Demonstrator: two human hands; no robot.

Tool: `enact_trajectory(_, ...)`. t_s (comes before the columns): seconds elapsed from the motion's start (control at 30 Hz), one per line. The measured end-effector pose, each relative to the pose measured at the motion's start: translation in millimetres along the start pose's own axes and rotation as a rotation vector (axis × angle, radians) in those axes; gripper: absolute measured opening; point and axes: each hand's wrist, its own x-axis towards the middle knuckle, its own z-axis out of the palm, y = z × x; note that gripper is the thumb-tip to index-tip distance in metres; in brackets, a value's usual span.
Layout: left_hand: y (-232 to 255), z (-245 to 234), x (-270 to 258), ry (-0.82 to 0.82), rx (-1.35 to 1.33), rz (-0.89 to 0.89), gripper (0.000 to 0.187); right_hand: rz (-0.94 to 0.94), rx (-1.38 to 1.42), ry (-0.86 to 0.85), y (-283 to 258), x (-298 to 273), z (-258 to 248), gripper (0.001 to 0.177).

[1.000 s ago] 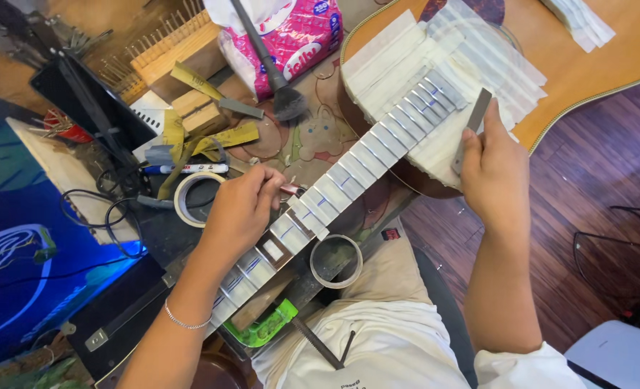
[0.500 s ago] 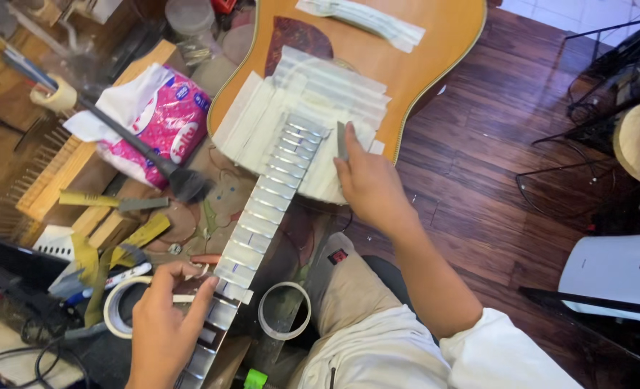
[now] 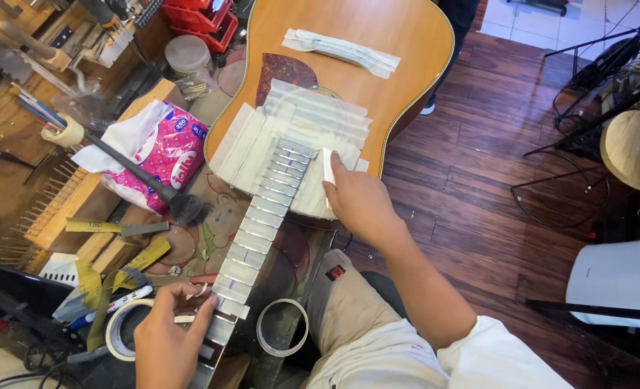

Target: The person applies masking tape to the fretboard of a guitar neck, then uses a metal file to smooth the frets. They repeatedly file and wipe the frets, removing tape as they progress down the neck.

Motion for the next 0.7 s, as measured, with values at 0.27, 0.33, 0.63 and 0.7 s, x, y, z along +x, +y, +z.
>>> enact_trajectory(0.27, 5, 1, -1, -0.010, -0.100, -0.012, 0.023, -0.080, 0.141, 0.052, -17, -31, -24, 0.060)
enact_trajectory(0.33, 9, 0, -4, 0.024, -0.170, 0.001, 0.020, -0.138, 0.220, 0.074, -31, -48, -24, 0.056)
enact_trajectory(0.63, 4, 6, 2, -0.014, -0.251, -0.001, 0.024, -0.514, 0.629, -0.161, -80, -96, 41, 0.021)
enact_trajectory(0.7, 7, 2, 3, -0.084, -0.220, 0.012, 0.020, -0.385, 0.598, -0.231, -81, -100, 55, 0.014)
